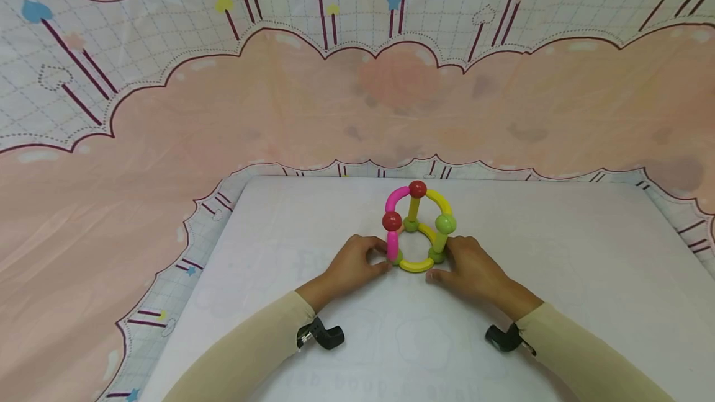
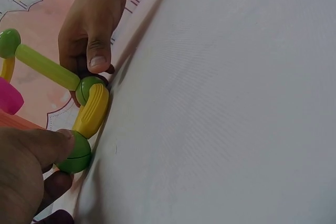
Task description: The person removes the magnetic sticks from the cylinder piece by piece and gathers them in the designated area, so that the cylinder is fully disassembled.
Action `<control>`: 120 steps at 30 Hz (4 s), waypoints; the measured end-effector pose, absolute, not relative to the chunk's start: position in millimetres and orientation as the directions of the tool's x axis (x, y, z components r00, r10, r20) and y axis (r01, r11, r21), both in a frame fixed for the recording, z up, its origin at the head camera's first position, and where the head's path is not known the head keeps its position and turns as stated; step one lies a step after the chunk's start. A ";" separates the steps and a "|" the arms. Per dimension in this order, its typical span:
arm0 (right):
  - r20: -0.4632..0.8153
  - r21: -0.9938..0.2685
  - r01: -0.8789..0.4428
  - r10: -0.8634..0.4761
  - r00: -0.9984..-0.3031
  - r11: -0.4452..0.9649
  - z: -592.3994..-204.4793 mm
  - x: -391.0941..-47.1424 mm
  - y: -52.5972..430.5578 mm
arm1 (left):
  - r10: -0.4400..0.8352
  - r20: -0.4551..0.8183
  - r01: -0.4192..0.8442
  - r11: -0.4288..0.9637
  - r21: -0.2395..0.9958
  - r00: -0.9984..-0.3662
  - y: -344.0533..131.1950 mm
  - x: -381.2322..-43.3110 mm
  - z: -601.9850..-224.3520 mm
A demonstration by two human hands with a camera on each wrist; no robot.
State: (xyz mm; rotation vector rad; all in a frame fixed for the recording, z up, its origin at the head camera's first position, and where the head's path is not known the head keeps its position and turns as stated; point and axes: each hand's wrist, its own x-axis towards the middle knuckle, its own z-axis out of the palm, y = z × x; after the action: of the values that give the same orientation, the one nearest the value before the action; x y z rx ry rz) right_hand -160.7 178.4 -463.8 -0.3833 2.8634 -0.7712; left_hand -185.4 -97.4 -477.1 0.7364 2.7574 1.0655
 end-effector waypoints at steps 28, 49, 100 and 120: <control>-0.146 -0.521 -0.115 -0.221 -0.964 0.846 -457.5 -166.0 178.7 | 0.449 0.116 0.425 0.685 0.591 -0.886 -91.2 -172.7 -475.2; -0.067 -0.508 -0.162 -0.226 -0.972 0.846 -455.3 -146.5 176.9 | 0.496 0.094 0.452 0.676 0.582 -0.863 -92.6 -191.2 -479.1; 0.477 -0.324 -0.725 -0.557 -0.680 0.608 -429.3 -137.3 186.0 | 0.505 0.704 0.837 0.492 0.240 -0.499 -88.0 -162.8 -415.9; 0.507 -0.258 -0.770 -0.597 -0.622 0.583 -434.1 -138.0 175.1 | 0.547 0.679 0.812 0.569 0.128 -0.490 -58.0 -168.0 -417.7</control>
State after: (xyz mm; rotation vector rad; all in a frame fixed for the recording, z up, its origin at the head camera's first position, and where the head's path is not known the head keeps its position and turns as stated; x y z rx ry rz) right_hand -138.0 175.1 -434.1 -1.4067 3.1141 -0.8319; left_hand -168.0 -58.0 -417.7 1.5996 3.2742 0.8741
